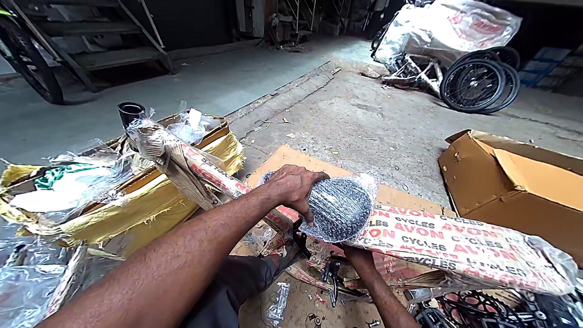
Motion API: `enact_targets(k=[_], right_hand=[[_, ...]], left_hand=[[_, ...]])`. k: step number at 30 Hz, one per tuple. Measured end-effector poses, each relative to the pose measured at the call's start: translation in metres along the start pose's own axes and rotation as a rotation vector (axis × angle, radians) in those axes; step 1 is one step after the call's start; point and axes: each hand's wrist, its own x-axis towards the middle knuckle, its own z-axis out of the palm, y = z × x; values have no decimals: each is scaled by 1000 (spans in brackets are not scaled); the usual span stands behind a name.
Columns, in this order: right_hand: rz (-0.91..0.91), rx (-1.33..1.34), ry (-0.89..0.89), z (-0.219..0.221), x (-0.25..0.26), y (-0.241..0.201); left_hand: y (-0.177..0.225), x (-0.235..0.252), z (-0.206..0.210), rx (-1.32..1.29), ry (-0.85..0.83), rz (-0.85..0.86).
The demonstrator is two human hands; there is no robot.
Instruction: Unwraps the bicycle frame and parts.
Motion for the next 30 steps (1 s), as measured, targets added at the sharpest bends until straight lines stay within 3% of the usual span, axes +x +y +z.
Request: enact_targets(k=[5,9,12,16,24,30], right_hand=[[-105,103,-78,-16,-9,-2],[-46,-21,-122,-12,-4,1],[-22,91,-203,-36,-12,-12],[-45,125,-103,-21,-9,-4],[24,115,-198,-26,-8,-21],[48,28,-93,2,12,11]], left_hand=[[0,0,0,1,-6,-7],[-1,0,2,7,14,8],[0,-1,-1,2,-8,-4],[0,1,0,5,-4,-5],[1,0,-1,4,-13,-12],[1,0,-1,-2,-13,-13]])
